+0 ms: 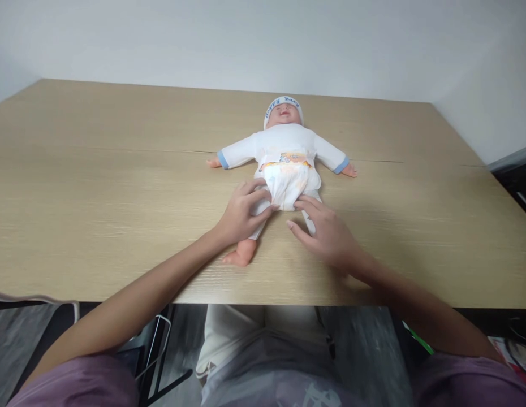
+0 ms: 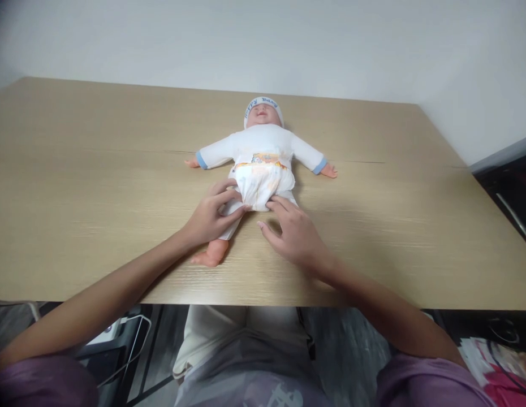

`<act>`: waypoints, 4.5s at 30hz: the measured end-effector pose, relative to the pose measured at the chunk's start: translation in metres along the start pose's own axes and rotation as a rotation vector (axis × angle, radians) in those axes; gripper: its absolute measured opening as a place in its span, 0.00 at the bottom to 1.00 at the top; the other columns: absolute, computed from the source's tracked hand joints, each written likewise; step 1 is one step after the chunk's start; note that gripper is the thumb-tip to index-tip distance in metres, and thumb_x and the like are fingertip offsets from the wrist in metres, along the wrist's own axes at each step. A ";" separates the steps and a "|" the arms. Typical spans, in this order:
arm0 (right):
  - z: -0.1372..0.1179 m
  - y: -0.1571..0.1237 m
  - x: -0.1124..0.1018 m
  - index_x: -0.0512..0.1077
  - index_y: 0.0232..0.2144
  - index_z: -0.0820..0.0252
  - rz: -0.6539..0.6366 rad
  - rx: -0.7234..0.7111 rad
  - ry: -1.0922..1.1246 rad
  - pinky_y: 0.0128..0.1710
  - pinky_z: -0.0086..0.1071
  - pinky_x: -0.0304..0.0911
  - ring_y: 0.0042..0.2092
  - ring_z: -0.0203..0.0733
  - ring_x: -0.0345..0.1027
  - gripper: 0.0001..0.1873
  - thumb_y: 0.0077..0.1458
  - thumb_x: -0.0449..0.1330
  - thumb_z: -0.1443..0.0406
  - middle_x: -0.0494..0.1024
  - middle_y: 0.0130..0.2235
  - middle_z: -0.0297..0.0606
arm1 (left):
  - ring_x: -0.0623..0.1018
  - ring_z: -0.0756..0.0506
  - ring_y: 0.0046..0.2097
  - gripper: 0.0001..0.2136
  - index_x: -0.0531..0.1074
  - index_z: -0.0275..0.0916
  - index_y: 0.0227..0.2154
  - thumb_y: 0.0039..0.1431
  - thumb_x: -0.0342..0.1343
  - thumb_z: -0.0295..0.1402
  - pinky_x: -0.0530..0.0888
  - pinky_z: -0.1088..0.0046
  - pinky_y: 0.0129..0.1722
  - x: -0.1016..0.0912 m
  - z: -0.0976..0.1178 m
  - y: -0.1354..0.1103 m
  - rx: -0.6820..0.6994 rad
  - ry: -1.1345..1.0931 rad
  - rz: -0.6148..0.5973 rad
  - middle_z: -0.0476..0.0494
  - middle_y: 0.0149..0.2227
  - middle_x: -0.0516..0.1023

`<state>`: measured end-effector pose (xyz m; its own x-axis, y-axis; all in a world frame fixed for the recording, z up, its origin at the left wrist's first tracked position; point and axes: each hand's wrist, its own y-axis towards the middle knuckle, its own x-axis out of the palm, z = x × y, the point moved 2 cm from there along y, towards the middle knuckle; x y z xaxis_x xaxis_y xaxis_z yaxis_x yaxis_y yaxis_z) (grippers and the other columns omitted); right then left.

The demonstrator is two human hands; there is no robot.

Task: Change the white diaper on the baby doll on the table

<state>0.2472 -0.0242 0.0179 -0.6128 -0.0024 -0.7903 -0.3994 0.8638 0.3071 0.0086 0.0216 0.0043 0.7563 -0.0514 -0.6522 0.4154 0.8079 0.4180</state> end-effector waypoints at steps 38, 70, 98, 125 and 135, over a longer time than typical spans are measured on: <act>0.009 0.007 -0.018 0.76 0.52 0.52 0.001 0.262 0.207 0.43 0.40 0.77 0.43 0.50 0.85 0.12 0.71 0.64 0.56 0.87 0.41 0.39 | 0.82 0.40 0.47 0.18 0.82 0.42 0.46 0.58 0.76 0.45 0.77 0.62 0.49 0.007 -0.013 0.000 -0.363 -0.400 0.058 0.42 0.47 0.86; 0.012 0.013 0.004 0.66 0.41 0.52 0.053 0.084 0.110 0.44 0.40 0.64 0.40 0.47 0.74 0.08 0.68 0.63 0.60 0.77 0.38 0.36 | 0.81 0.42 0.46 0.19 0.80 0.39 0.44 0.62 0.73 0.49 0.75 0.65 0.48 0.008 -0.005 0.003 -0.475 -0.673 -0.012 0.43 0.45 0.84; 0.025 0.010 -0.022 0.67 0.48 0.51 0.154 0.351 0.171 0.38 0.41 0.68 0.32 0.44 0.75 0.21 0.61 0.71 0.54 0.87 0.43 0.36 | 0.83 0.42 0.43 0.20 0.80 0.41 0.42 0.59 0.75 0.50 0.77 0.66 0.42 0.009 -0.005 0.001 -0.530 -0.728 -0.007 0.44 0.41 0.85; 0.022 0.012 -0.010 0.78 0.41 0.53 0.038 0.477 0.458 0.30 0.36 0.51 0.28 0.38 0.54 0.21 0.67 0.66 0.43 0.63 0.25 0.27 | 0.82 0.40 0.47 0.21 0.79 0.38 0.44 0.68 0.68 0.53 0.76 0.65 0.45 0.002 -0.010 0.001 -0.506 -0.701 0.016 0.40 0.45 0.84; 0.020 0.008 0.008 0.70 0.38 0.52 0.053 0.479 0.647 0.30 0.35 0.51 0.31 0.38 0.53 0.21 0.68 0.66 0.44 0.61 0.29 0.27 | 0.79 0.41 0.46 0.21 0.78 0.38 0.44 0.68 0.67 0.54 0.72 0.65 0.45 -0.003 -0.010 0.002 -0.494 -0.629 0.038 0.42 0.44 0.82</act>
<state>0.2527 -0.0076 0.0036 -0.9547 -0.1199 -0.2724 -0.1130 0.9928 -0.0408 0.0018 0.0288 0.0008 0.9698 -0.2212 -0.1022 0.2232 0.9747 0.0082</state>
